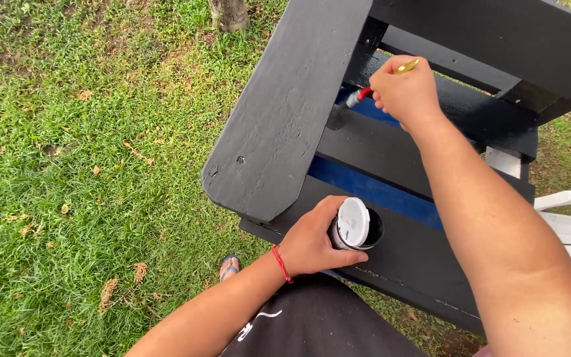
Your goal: A person is painting the wooden slats of a chair with black paint using a paintbrush.
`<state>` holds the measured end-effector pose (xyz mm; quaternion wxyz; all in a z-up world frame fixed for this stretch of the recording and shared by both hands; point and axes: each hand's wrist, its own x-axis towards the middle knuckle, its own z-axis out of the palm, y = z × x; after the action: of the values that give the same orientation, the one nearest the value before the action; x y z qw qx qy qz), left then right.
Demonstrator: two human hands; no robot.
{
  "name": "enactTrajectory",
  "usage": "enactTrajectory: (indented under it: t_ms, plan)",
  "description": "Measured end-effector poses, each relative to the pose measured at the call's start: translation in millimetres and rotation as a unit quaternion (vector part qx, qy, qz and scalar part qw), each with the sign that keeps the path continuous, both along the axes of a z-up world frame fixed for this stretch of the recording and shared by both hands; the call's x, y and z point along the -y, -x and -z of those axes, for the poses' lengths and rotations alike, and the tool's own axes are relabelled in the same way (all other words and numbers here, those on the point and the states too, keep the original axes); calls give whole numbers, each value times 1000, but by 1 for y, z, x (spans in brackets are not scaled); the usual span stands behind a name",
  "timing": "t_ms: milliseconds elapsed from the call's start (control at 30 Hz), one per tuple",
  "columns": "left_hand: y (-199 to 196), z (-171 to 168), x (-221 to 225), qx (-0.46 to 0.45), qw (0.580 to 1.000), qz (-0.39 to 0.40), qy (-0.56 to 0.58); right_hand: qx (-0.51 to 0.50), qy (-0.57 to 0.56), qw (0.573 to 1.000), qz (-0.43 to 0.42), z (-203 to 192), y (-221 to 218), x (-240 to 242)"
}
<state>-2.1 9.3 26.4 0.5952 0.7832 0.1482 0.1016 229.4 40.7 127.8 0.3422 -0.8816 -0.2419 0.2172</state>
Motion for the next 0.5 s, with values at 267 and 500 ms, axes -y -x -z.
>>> enactTrajectory:
  t_ms: [267,500]
  plan:
    - [0,-1,1,-18,1000,-2,-1,17,-36,999,-22,35,-14,-8]
    - [0,2,2,4,1000,1,-7,-88,-120,988,32,16,-2,-20]
